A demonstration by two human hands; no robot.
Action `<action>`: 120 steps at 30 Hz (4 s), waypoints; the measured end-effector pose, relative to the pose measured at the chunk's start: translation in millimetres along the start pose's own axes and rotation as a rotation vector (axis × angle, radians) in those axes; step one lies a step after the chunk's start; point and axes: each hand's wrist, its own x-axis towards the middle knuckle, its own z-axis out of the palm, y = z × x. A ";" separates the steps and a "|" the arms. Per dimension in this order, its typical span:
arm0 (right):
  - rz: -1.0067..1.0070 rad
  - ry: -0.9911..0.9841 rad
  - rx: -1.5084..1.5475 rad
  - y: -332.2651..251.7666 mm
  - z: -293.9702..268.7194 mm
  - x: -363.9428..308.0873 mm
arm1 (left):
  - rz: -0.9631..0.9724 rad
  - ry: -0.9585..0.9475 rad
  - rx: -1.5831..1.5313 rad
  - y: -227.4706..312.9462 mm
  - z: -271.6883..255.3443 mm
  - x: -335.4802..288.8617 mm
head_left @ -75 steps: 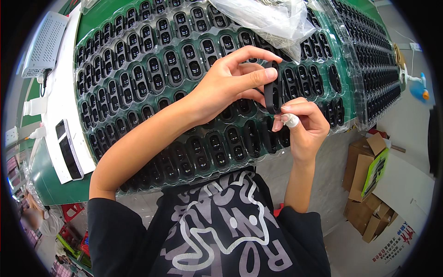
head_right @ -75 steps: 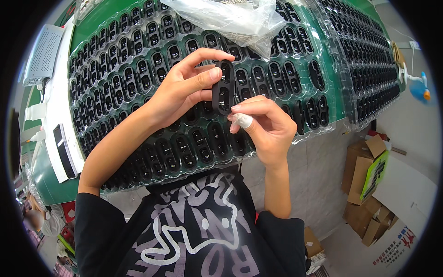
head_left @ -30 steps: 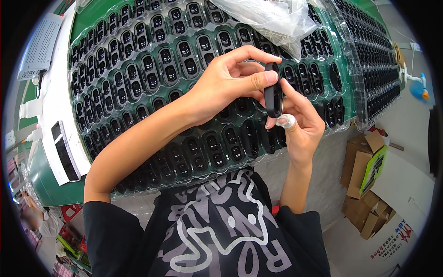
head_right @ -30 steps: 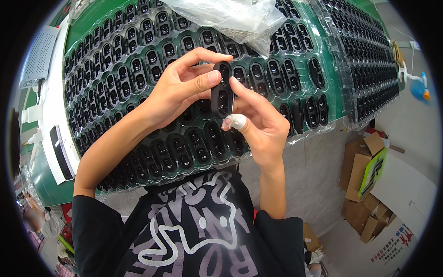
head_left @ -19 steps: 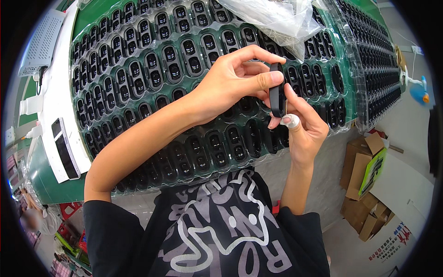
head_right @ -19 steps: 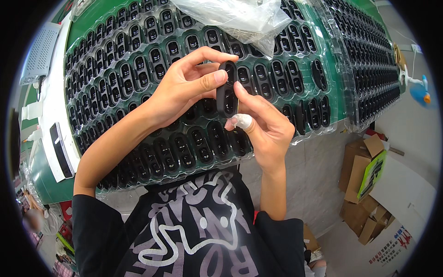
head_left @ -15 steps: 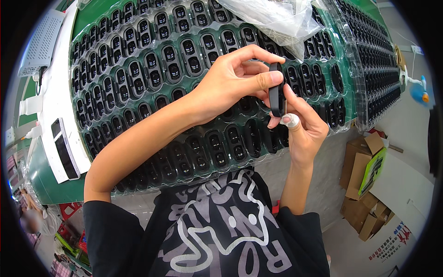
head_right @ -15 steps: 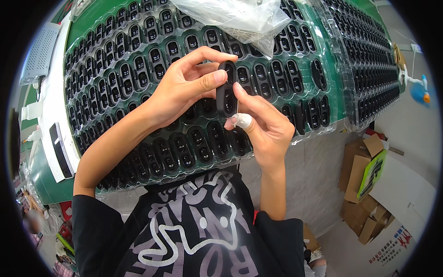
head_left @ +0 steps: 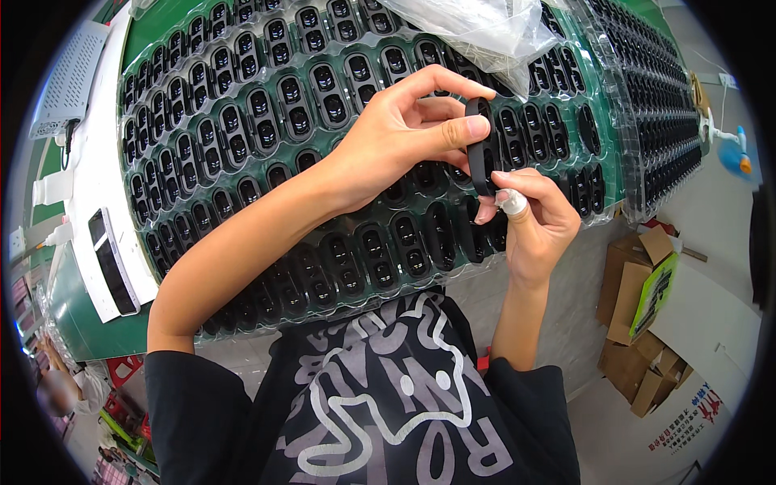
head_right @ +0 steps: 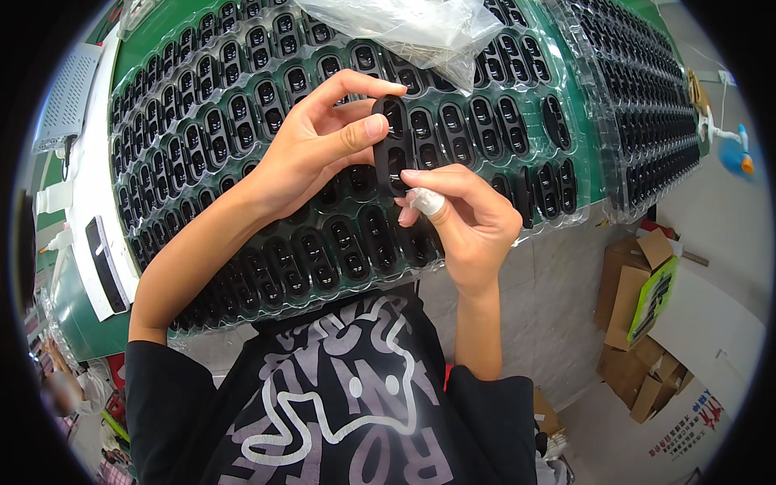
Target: The person fits small plastic parts into black plastic housings by hand, placing the assembled components into a manufacturing tray.
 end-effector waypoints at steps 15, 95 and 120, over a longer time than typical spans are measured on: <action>0.016 0.047 -0.033 -1.6 3.1 -2.1 | -0.016 0.024 0.064 3.0 2.2 0.7; -0.178 -0.419 -1.209 -14.6 19.2 216.0 | -0.174 -0.186 -0.254 2.5 11.5 -8.6; -0.225 -0.228 -1.184 -8.0 25.4 192.2 | -0.160 -0.287 -0.238 -2.7 13.6 -11.9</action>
